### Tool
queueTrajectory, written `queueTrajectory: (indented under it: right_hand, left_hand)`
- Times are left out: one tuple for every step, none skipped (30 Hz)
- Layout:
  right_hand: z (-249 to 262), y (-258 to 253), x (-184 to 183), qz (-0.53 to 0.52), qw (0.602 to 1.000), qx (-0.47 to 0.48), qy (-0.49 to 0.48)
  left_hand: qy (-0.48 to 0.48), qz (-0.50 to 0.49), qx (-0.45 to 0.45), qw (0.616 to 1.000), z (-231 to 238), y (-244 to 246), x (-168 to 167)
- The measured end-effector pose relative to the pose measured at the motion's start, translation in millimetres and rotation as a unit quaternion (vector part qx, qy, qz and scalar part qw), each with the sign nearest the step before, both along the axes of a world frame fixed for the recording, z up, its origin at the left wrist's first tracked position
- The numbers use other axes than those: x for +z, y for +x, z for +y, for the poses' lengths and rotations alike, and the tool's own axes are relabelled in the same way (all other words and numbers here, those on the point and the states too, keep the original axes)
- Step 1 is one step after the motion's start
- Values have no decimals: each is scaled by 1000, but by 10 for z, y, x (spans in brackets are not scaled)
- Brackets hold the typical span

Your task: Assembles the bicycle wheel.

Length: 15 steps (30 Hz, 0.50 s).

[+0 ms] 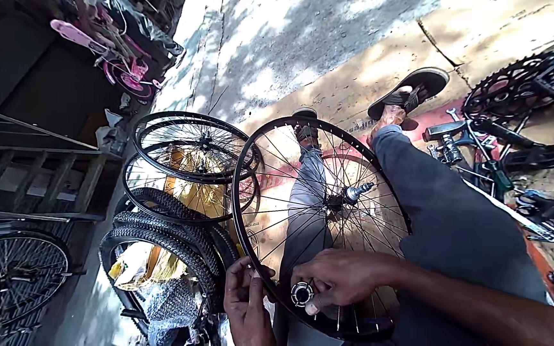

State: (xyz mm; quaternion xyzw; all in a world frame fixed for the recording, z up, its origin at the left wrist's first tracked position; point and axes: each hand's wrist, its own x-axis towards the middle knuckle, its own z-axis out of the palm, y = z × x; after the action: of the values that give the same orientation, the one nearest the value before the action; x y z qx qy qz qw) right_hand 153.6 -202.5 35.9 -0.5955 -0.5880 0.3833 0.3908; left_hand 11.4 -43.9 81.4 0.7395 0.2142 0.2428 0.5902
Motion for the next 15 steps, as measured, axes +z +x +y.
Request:
queueTrajectory:
  right_hand:
    - [12, -42, -18, 4, 999, -30, 12]
    - [37, -150, -66, -20, 995, -87, 46]
    - [74, -291, -153, -66, 981, -151, 106]
    - [114, -414, -258, -127, 956, -203, 170]
    - [142, -488, -332, -171, 933, -233, 213]
    - [159, -520, -367, -190, 920, -249, 237]
    - [164, -523, -371, -189, 917, -252, 244]
    - [148, -499, -345, -172, 928, -237, 230]
    - [109, -436, -287, -140, 950, -199, 195]
    - [53, -328, -194, -100, 976, -137, 138]
    - [4, -195, -86, -57, 993, -64, 79]
    - [-16, -76, -15, -32, 998, -5, 45]
    - [-6, -4, 0, -12, 999, 20, 35]
    - [17, 19, -8, 10, 999, 16, 34]
    - [38, -12, -20, 23, 999, -16, 38]
  left_hand:
    - [0, 3, 13, 1000, -6, 3, -6]
    - [-2, 4, 21, 1000, -6, 14, -12]
    - [-5, 2, 24, 1000, -3, 22, -19]
    - [-5, -2, 22, 1000, -1, 24, -20]
    - [-5, -5, 11, 1000, -1, 21, -17]
    - [-2, -5, 0, 1000, -2, 17, -14]
    - [-2, -4, -5, 1000, -7, 12, -10]
    - [-4, -4, -3, 1000, -12, 13, -4]
    - [-6, -2, 4, 1000, -13, 22, -2]
    - [-9, -4, 14, 1000, -10, 34, -6]
    - [-11, -5, 23, 1000, -6, 42, -15]
    - [-16, -7, 27, 999, -2, 42, -22]
    - [-19, -9, 27, 999, -2, 40, -26]
    - [-17, -9, 23, 1000, -8, 41, -25]
    - [-15, -9, 15, 1000, -14, 39, -25]
